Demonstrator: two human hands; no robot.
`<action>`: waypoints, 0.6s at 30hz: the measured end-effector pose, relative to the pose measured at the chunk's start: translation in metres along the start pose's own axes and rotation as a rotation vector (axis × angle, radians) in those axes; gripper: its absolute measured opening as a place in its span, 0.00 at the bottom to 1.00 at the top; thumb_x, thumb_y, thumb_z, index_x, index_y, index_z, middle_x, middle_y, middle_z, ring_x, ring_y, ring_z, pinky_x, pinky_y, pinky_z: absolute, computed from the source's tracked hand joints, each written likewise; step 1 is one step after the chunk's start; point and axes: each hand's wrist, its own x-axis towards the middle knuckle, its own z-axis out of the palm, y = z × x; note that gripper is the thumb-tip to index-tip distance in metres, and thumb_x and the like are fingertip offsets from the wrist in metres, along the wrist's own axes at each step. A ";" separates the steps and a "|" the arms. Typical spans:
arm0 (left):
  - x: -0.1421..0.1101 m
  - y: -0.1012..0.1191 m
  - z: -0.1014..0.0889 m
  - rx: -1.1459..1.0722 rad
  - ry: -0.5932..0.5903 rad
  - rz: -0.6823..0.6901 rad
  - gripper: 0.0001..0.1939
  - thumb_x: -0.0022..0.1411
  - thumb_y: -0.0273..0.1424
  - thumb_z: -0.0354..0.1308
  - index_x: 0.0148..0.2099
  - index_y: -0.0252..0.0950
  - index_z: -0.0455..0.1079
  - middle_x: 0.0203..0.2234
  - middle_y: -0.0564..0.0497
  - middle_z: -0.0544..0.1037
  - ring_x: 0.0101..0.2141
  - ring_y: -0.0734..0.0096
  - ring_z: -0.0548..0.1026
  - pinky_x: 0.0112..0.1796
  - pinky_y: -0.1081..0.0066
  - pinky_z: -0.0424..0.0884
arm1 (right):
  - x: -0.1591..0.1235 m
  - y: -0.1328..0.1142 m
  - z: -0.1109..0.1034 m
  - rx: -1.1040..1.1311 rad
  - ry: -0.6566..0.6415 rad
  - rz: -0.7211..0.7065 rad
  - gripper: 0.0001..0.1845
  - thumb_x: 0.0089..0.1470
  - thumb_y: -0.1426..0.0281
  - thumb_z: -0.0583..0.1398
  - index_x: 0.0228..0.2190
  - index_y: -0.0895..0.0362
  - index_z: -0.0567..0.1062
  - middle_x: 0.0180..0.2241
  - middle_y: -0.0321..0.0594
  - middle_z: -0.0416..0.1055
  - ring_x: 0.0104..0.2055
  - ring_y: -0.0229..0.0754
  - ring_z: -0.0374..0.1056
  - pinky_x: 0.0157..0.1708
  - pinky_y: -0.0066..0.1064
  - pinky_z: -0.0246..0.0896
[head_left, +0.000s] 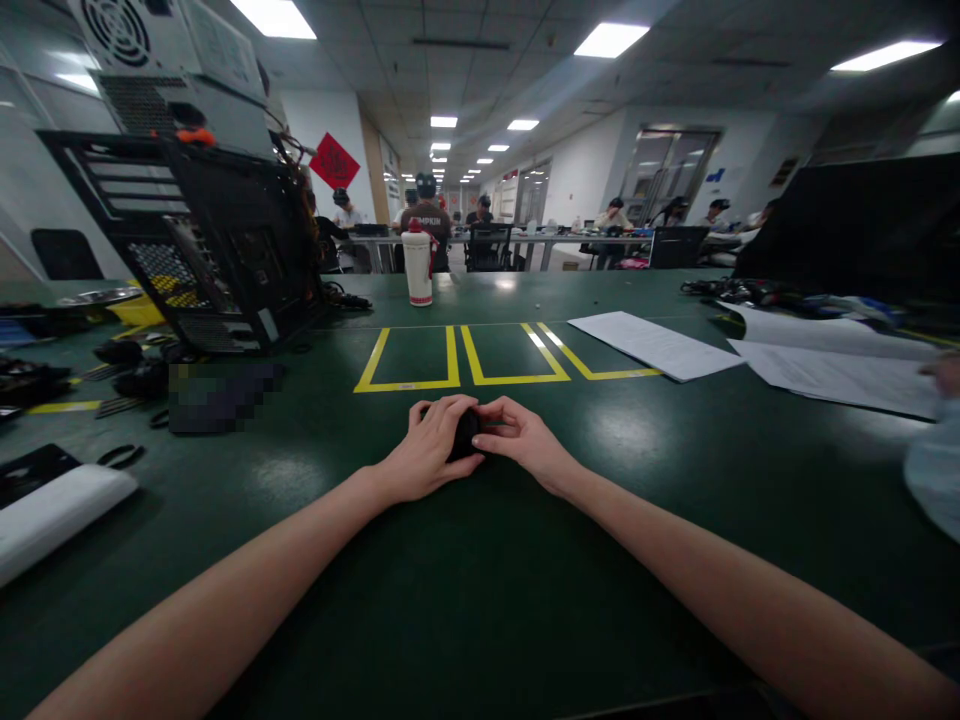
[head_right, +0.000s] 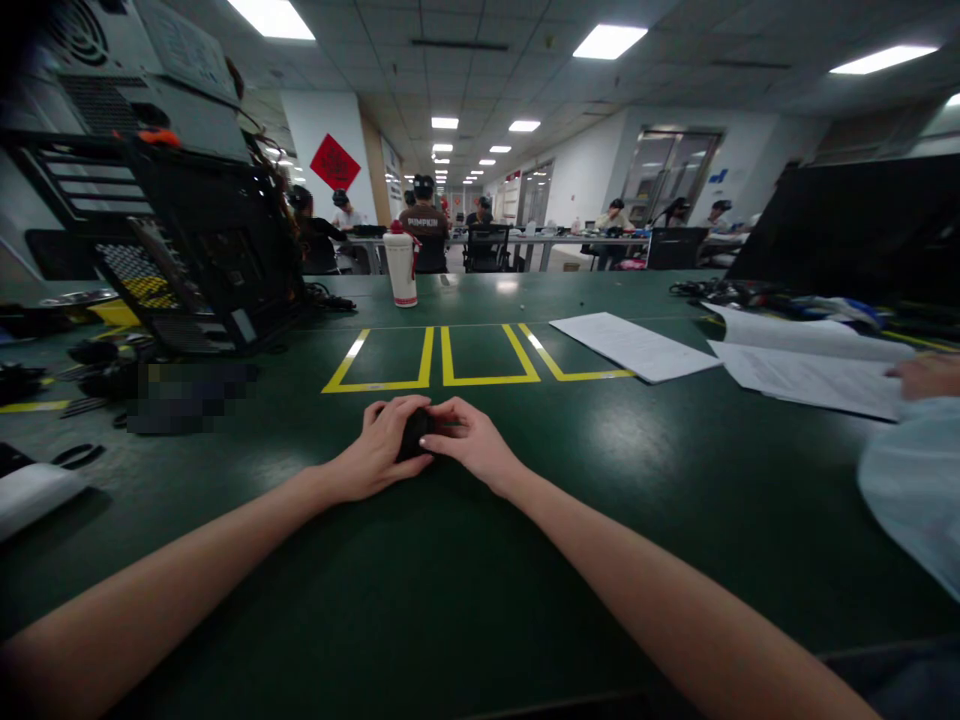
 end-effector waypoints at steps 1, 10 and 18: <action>0.000 0.000 0.000 0.000 0.001 -0.001 0.29 0.56 0.36 0.51 0.56 0.39 0.42 0.50 0.44 0.59 0.51 0.59 0.57 0.50 0.55 0.48 | 0.000 0.000 0.000 -0.001 0.013 0.003 0.14 0.41 0.70 0.62 0.34 0.55 0.68 0.37 0.35 0.68 0.39 0.37 0.66 0.45 0.35 0.59; 0.000 -0.002 0.003 0.015 0.024 0.008 0.30 0.55 0.37 0.52 0.56 0.39 0.42 0.50 0.44 0.59 0.50 0.59 0.57 0.50 0.55 0.47 | 0.003 0.003 -0.002 -0.036 0.066 0.078 0.17 0.42 0.67 0.61 0.38 0.55 0.68 0.39 0.38 0.67 0.42 0.39 0.64 0.46 0.37 0.58; -0.001 -0.003 0.004 0.012 0.030 -0.001 0.30 0.55 0.36 0.52 0.56 0.39 0.42 0.50 0.44 0.59 0.51 0.58 0.57 0.50 0.54 0.47 | -0.003 -0.002 0.000 0.033 -0.015 0.034 0.17 0.40 0.71 0.62 0.36 0.54 0.68 0.39 0.36 0.67 0.42 0.38 0.65 0.46 0.36 0.58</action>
